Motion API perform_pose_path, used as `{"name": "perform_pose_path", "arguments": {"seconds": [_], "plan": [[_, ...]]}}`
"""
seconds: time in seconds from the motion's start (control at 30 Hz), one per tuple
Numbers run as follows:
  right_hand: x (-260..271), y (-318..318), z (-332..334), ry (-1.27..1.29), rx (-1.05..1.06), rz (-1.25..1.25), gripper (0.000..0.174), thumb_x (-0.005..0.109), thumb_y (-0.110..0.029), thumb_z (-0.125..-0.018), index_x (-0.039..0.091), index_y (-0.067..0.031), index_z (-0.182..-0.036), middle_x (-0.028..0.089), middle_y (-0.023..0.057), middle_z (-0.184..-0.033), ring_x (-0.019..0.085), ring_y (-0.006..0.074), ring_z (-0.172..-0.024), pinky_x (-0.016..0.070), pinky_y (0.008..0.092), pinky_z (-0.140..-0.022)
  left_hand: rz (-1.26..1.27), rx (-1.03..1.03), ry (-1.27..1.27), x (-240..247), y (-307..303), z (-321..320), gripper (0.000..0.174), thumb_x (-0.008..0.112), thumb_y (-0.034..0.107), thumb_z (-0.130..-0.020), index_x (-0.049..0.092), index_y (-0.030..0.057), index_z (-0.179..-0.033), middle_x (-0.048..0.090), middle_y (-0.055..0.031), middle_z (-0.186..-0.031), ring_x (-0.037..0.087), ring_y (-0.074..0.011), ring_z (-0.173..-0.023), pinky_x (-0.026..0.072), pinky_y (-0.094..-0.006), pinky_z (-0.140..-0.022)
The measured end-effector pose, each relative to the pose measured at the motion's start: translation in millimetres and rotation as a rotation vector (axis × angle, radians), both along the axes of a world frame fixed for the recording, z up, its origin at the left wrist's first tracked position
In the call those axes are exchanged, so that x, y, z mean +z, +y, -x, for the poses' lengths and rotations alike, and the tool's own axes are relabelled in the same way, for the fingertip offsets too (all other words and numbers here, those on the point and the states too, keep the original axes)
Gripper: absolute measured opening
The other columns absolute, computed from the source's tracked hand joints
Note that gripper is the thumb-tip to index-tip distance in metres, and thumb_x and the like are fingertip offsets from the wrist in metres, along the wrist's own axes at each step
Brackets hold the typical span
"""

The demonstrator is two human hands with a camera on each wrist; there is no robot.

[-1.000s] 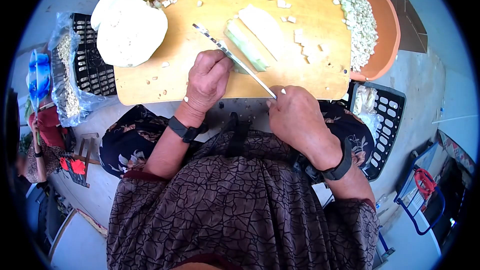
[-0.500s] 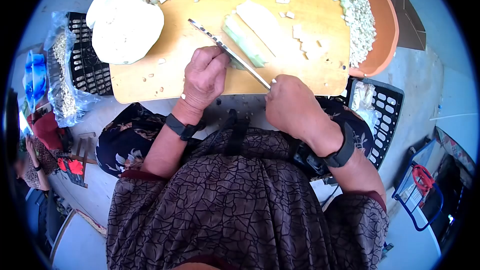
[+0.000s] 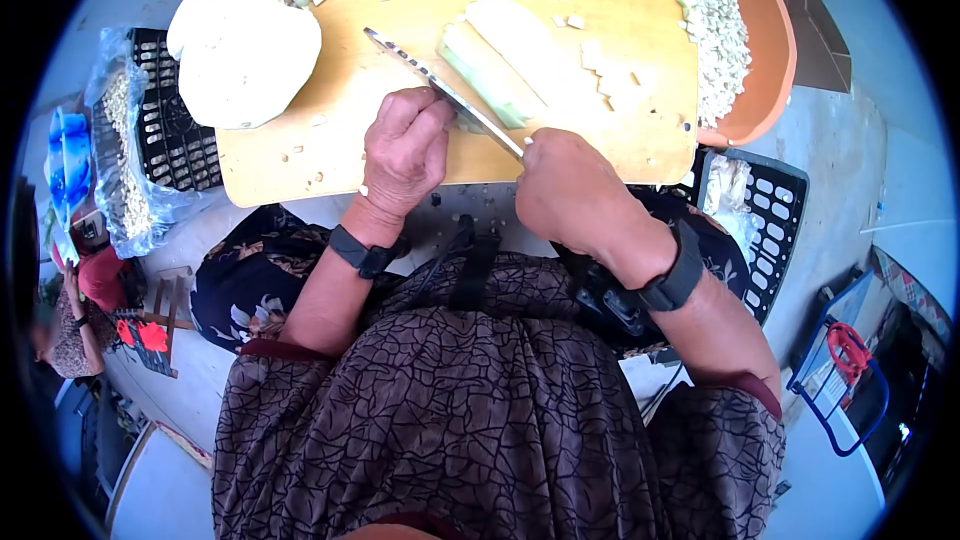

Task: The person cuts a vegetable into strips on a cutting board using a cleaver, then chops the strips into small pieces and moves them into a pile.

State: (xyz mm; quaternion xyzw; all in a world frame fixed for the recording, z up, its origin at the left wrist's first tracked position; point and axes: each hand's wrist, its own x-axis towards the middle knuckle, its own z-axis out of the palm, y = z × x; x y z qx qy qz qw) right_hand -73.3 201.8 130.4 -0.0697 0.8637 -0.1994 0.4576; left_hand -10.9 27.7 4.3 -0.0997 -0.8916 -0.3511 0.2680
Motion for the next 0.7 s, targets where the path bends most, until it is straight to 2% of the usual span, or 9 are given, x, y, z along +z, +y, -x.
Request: {"name": "perform_pose_path", "arguments": {"seconds": [0.2, 0.3, 0.4, 0.7], "plan": [[-8, 3, -2, 0.034, -0.023, 0.006, 0.017, 0.052, -0.002, -0.082, 0.062, 0.0107, -0.087, 0.065, 0.0316, -0.081, 0.068, 0.0434, -0.079, 0.0538, 0.0459, -0.073, 0.002, 0.005, -0.009, 2, 2, 0, 0.027, 0.063, -0.011, -0.068, 0.066, 0.0023, -0.092, 0.062, -0.0111, -0.096, 0.061, -0.0299, -0.088, 0.0531, -0.0378, -0.074], [-22, 4, -2, 0.163, 0.189, 0.046, 0.017, 0.051, 0.0, -0.08, 0.062, 0.011, -0.087, 0.065, 0.0312, -0.08, 0.068, 0.0422, -0.078, 0.0539, 0.0456, -0.072, 0.002, 0.012, -0.01, 2, 3, 0, 0.026, 0.062, -0.011, -0.069, 0.066, 0.0023, -0.092, 0.062, -0.0114, -0.096, 0.061, -0.0301, -0.087, 0.0529, -0.0377, -0.075], [-3, -18, 8, -0.098, -0.034, -0.015, 0.018, 0.051, 0.001, -0.078, 0.063, 0.0116, -0.086, 0.065, 0.0313, -0.079, 0.069, 0.0421, -0.078, 0.0542, 0.0451, -0.072, -0.004, 0.019, -0.009, 2, 4, 0, 0.025, 0.063, -0.01, -0.07, 0.066, 0.0025, -0.092, 0.063, -0.0116, -0.095, 0.061, -0.0305, -0.087, 0.0526, -0.0381, -0.075], [-26, -25, -1, 0.156, 0.087, 0.084, 0.021, 0.052, -0.001, -0.077, 0.066, 0.0099, -0.089, 0.067, 0.0292, -0.083, 0.07, 0.0401, -0.081, 0.055, 0.0437, -0.075, -0.053, 0.06, 0.022, 1, 4, 2, 0.018, 0.066, -0.008, -0.073, 0.062, 0.0026, -0.086, 0.061, -0.0119, -0.09, 0.06, -0.0309, -0.085, 0.0511, -0.0382, -0.073]]}}
